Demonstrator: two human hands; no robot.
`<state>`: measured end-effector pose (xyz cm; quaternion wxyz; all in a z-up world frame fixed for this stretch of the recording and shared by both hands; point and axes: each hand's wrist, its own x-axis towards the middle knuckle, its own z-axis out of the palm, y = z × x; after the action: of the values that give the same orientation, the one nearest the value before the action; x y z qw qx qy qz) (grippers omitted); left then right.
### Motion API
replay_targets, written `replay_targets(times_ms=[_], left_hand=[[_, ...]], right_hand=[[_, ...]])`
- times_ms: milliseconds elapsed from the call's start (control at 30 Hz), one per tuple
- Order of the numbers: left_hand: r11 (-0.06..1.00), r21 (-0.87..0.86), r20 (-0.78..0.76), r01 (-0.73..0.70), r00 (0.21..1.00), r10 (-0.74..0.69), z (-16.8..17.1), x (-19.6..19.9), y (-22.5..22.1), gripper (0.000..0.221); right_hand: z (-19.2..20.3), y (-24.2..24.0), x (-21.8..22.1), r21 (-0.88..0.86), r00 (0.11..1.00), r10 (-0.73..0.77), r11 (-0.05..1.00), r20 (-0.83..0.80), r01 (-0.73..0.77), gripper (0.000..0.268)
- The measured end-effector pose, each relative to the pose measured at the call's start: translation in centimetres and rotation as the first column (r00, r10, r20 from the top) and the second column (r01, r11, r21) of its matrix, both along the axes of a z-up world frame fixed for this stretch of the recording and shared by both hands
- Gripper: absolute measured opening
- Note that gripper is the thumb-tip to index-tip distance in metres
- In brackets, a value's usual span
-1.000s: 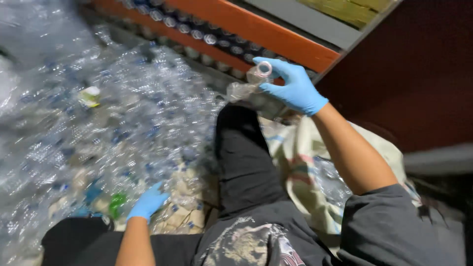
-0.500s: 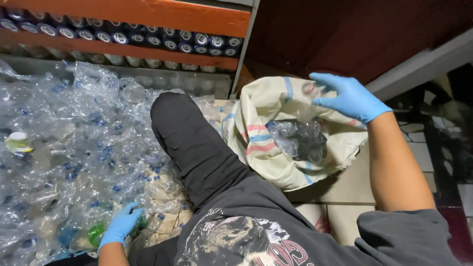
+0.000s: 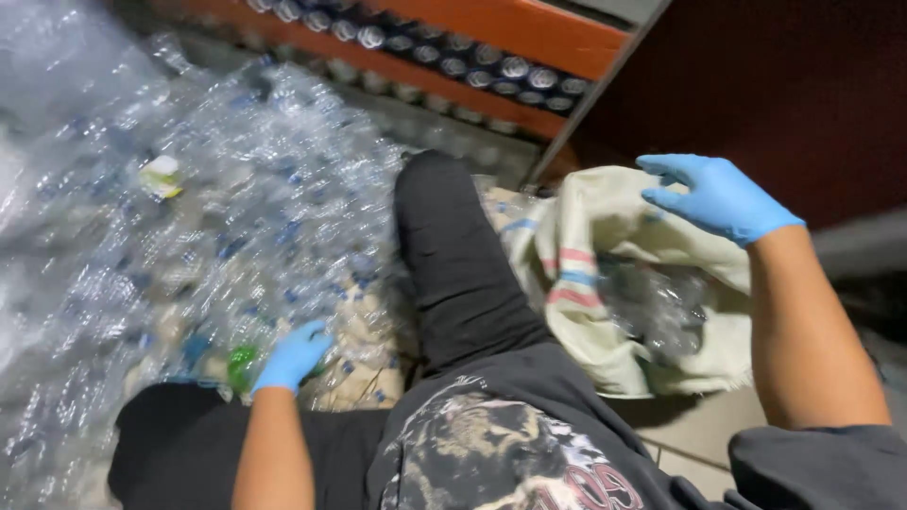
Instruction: The person sits on the floor surrounded by a large pile of empty plastic water bottles. They pick up individual bottles, crush them by hand, and place them into a large white sack. The person repeats this process continuously, clearing the pile of bottles.
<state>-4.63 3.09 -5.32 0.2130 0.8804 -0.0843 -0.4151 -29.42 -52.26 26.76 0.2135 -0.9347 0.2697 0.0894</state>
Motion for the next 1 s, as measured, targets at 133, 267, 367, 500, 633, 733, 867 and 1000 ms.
replay_targets(times_ms=[133, 267, 367, 500, 633, 733, 867, 1000], left_hand=[[0.998, -0.008, 0.012, 0.058, 0.998, -0.057, 3.0, -0.6, -1.5, 0.065], [0.988, -0.090, 0.110, 0.123, 0.988, -0.113, 0.1, -0.3, -2.6, 0.052], [0.995, -0.012, 0.122, 0.102, 0.988, -0.100, 1.6, -1.0, -3.5, 0.054], [0.990, 0.046, 0.149, 0.130, 0.980, -0.135, -1.0, -1.0, -5.5, 0.048], [0.990, 0.025, 0.230, 0.137, 0.963, -0.139, 0.9, -0.5, -7.4, 0.037], [0.984, 0.048, 0.290, 0.170, 0.940, -0.177, 6.0, -0.4, -8.5, 0.033], [0.976, -0.013, 0.390, 0.218, 0.900, -0.196, 8.2, -0.4, -11.7, 0.028], [0.985, -0.016, 0.390, 0.169, 0.908, -0.150, 6.3, -0.8, -14.0, 0.027]], right_hand=[[-1.3, 1.8, 7.4, -0.043, 0.969, 0.236, 0.971, 0.073, -0.233, 0.056], [-2.1, 6.4, 17.1, -0.040, 0.874, 0.467, 0.884, 0.132, -0.466, 0.054], [-4.6, 11.3, 24.7, -0.057, 0.793, 0.599, 0.800, 0.113, -0.597, 0.048], [-13.9, 16.9, 33.7, 0.006, 0.711, 0.691, 0.717, 0.130, -0.697, 0.048], [-23.1, 24.0, 39.5, 0.076, 0.656, 0.750, 0.651, 0.085, -0.755, 0.043], [-29.5, 28.6, 41.1, 0.043, 0.631, 0.776, 0.631, -0.010, -0.775, 0.041], [-44.5, 28.7, 44.9, -0.255, 0.539, 0.832, 0.497, -0.133, -0.830, 0.051], [-40.7, 36.0, 43.1, -0.388, 0.548, 0.816, 0.452, -0.185, -0.803, 0.058]])
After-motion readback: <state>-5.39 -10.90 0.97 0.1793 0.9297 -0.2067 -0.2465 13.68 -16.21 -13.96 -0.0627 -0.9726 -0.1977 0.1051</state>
